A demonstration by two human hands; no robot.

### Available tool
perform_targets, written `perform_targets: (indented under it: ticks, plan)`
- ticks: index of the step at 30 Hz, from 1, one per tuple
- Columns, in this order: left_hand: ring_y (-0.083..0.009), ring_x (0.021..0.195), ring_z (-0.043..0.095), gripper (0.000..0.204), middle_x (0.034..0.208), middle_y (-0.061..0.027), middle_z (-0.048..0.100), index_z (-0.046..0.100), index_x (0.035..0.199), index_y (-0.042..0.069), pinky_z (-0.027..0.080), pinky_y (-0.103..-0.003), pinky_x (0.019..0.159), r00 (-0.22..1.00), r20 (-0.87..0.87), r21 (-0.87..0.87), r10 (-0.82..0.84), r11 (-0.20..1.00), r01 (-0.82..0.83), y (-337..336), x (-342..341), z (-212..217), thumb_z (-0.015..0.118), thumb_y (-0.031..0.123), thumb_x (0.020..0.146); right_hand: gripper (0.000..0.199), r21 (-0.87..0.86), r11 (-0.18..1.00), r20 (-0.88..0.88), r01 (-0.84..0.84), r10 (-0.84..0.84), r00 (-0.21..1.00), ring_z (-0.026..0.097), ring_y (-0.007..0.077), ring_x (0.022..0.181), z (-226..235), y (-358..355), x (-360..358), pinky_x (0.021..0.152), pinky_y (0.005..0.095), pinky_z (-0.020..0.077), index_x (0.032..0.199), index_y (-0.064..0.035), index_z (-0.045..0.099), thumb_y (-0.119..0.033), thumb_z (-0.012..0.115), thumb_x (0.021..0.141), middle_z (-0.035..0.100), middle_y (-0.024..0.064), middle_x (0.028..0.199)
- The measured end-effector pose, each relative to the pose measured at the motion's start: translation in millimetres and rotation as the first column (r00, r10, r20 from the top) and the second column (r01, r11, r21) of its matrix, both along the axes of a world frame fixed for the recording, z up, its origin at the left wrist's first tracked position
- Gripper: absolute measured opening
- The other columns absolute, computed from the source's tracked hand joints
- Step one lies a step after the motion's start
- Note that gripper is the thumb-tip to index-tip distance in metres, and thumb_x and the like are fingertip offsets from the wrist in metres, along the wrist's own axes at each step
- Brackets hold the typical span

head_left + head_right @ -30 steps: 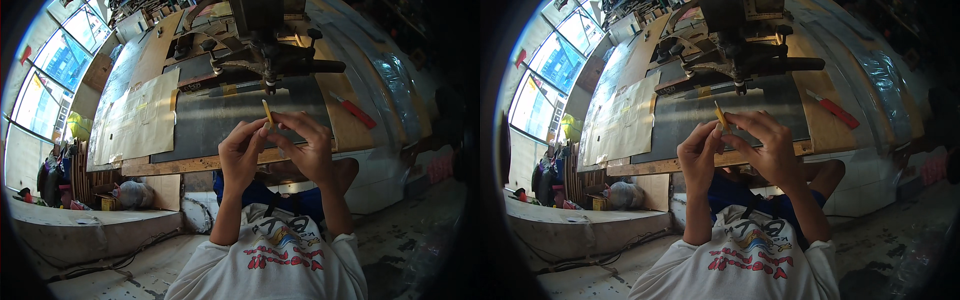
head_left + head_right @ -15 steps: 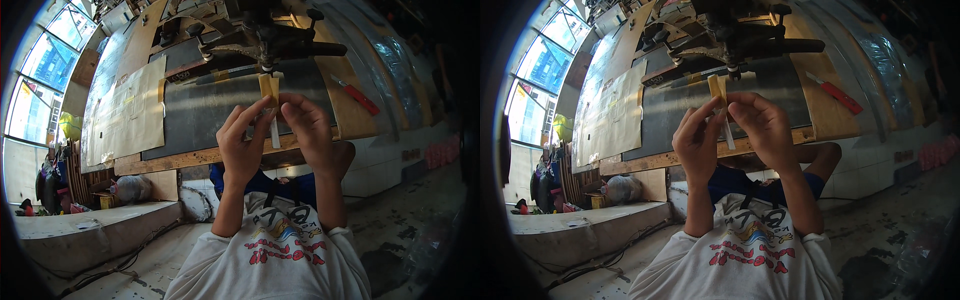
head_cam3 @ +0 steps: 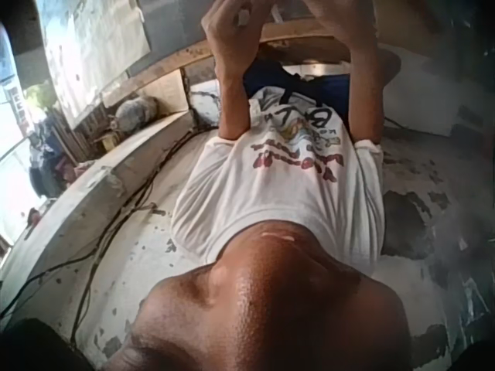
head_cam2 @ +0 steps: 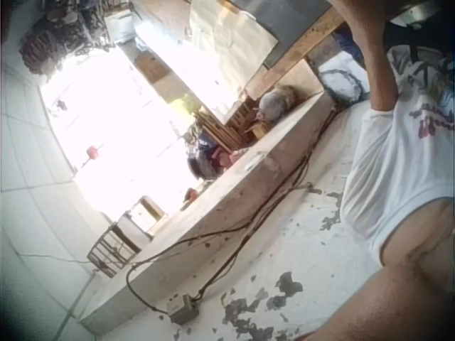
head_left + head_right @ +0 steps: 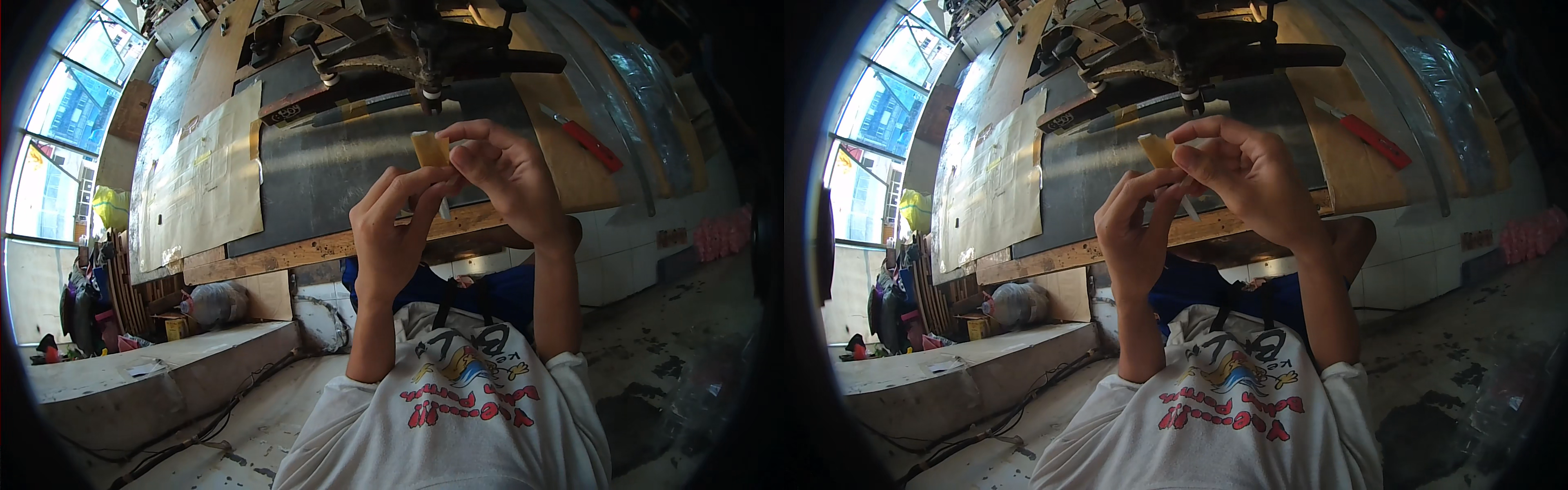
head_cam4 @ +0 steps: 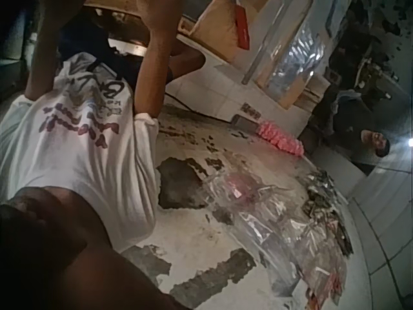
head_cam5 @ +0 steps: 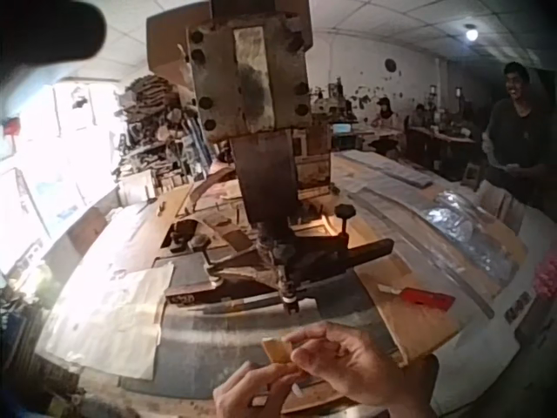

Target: The person uses a hand-operated press on yellow plastic pieces, trims the edges with a utility knife, and applies red tape to the back of the items.

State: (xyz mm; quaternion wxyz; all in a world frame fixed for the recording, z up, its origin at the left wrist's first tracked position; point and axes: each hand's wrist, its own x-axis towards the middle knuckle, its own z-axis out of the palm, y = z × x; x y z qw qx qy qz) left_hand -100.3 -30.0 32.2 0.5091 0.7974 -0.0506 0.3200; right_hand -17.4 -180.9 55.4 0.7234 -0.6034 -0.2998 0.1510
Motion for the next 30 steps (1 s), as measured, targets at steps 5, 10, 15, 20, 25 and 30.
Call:
perform_targets:
  ticks: [5, 10, 15, 20, 25, 30]
  plan:
    - [-0.0125, 0.068, 0.063, 0.017, 0.082, -0.0049, 0.067, 0.069, 0.100, 0.005, 0.051, -0.026, 0.063, 0.996, -0.052, 0.013, -0.070, 0.997, 0.071, 3.9, -2.0, -1.2, 0.073, 0.000, 0.085, 0.034, -0.089, 0.995, 0.107, -0.042, 0.051, 0.993, 0.071, 0.0117, 0.075, 3.6, -4.1, 2.6, 0.070, 0.0253, 0.0581, 0.117, -0.0016, 0.064, -0.029, 0.067, 0.097, 0.072, 0.0063, 0.088]
    - [-0.0106, 0.072, 0.064, 0.034, 0.084, -0.0052, 0.068, 0.061, 0.118, 0.004, 0.052, -0.026, 0.068, 0.994, -0.066, -0.131, -0.089, 0.988, 0.080, 2.4, -4.3, 0.3, 0.074, 0.002, 0.086, 0.031, -0.048, 0.995, 0.014, -0.091, 0.092, 0.996, 0.072, 0.0138, 0.078, 6.8, -6.8, 4.8, 0.069, 0.0268, 0.0603, 0.112, -0.0007, 0.064, -0.028, 0.064, 0.098, 0.071, 0.0070, 0.087]
    - [-0.0094, 0.073, 0.064, 0.037, 0.085, -0.0052, 0.069, 0.059, 0.120, 0.004, 0.052, -0.025, 0.069, 0.992, -0.085, -0.117, -0.095, 0.990, 0.084, 5.0, -6.0, 0.1, 0.074, 0.002, 0.087, 0.031, -0.025, 0.997, 0.018, -0.076, 0.077, 0.997, 0.072, 0.0140, 0.077, 2.7, -3.1, 3.8, 0.068, 0.0269, 0.0602, 0.113, 0.0003, 0.064, -0.028, 0.063, 0.099, 0.070, 0.0065, 0.086]
    - [-0.0097, 0.077, 0.067, 0.037, 0.085, -0.0050, 0.069, 0.059, 0.120, 0.004, 0.052, -0.026, 0.070, 0.977, -0.158, -0.281, -0.142, 0.955, 0.094, 15.0, 2.7, -13.3, 0.075, 0.004, 0.087, 0.028, -0.051, 0.992, 0.076, 0.112, -0.108, 0.991, 0.069, 0.0104, 0.073, -7.8, 2.3, 7.1, 0.066, 0.0242, 0.0566, 0.110, 0.0009, 0.066, -0.025, 0.062, 0.100, 0.070, 0.0053, 0.085]
    - [-0.0104, 0.077, 0.065, 0.023, 0.089, -0.0061, 0.067, 0.070, 0.108, 0.001, 0.052, -0.027, 0.071, 0.854, -0.513, 0.108, 0.089, 0.993, -0.039, 46.7, 34.8, -23.5, 0.075, 0.008, 0.087, 0.025, -0.050, 0.935, 0.083, 0.351, -0.346, 0.934, 0.065, 0.0083, 0.070, -15.6, -4.9, 14.8, 0.066, 0.0228, 0.0544, 0.105, 0.0010, 0.068, -0.022, 0.062, 0.100, 0.070, 0.0039, 0.081]
    - [-0.0209, 0.082, 0.070, 0.024, 0.097, -0.0108, 0.070, 0.073, 0.109, 0.001, 0.055, -0.033, 0.070, 0.977, -0.110, 0.349, 0.185, 0.927, -0.137, 32.7, 30.9, -10.3, 0.075, 0.009, 0.087, 0.025, -0.085, 0.873, 0.137, 0.481, -0.468, 0.873, 0.065, 0.0079, 0.071, -14.1, -10.6, 8.2, 0.066, 0.0219, 0.0529, 0.103, 0.0011, 0.069, -0.024, 0.063, 0.099, 0.070, 0.0038, 0.078]
